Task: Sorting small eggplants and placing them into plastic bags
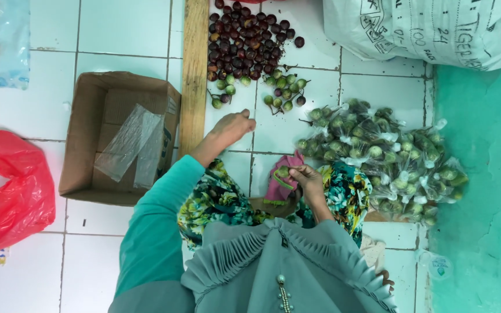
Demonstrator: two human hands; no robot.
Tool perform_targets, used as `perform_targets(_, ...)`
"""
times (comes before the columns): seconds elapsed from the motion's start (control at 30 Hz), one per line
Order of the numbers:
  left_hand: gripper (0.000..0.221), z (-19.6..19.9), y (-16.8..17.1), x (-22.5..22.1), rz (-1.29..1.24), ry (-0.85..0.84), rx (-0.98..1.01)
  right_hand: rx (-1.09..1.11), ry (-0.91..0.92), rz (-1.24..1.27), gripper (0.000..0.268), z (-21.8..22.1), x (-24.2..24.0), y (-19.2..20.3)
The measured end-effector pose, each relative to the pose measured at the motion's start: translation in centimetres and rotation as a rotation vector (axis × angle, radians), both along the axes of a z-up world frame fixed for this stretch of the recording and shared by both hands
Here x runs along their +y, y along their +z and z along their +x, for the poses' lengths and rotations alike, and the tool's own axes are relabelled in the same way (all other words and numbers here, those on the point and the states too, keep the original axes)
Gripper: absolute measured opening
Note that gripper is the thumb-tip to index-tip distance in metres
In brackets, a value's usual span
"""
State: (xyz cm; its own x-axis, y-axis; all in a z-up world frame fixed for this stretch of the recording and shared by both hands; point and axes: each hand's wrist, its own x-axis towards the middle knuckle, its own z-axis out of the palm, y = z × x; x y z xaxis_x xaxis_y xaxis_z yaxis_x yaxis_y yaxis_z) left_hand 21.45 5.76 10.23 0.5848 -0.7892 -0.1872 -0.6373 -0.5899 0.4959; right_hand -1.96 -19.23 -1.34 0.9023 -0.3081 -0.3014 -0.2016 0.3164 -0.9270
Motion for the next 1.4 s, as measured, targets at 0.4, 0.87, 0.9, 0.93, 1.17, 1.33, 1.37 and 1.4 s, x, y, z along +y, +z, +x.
perform_targets(0.4,0.005,-9.7,3.7,2.9,-0.121,-0.098,-0.016,-0.334,0.111,-0.768,0.013,5.9,6.8,11.9)
perform_targets(0.87,0.006,-12.5,6.1,4.4,-0.302,-0.023,0.126,-0.385,0.421,-1.189,0.014,6.6,6.7,11.0)
perform_targets(0.9,0.009,-12.6,6.7,4.7,-0.292,0.012,0.169,-0.388,0.432,-1.135,0.017,6.6,6.7,11.4)
perform_targets(0.93,0.009,-12.3,5.6,5.1,-0.292,0.013,0.172,-0.386,0.434,-1.134,0.017,6.4,7.0,12.6)
perform_targets(1.17,0.004,-12.1,2.2,8.2,-0.171,0.039,-0.013,-0.247,0.38,-0.855,0.027,5.5,7.3,12.9)
perform_targets(1.33,0.008,-10.8,-1.0,12.6,-0.157,0.144,-0.042,-0.191,0.395,-1.126,0.027,2.4,4.7,4.0)
perform_targets(1.37,0.008,-10.6,-0.6,13.4,-0.153,0.212,-0.057,-0.098,0.486,-1.404,0.024,0.8,4.8,3.2)
perform_targets(1.4,0.009,-10.5,-0.3,14.2,-0.15,0.28,-0.072,0.003,0.576,-1.68,0.026,-0.7,4.8,2.5)
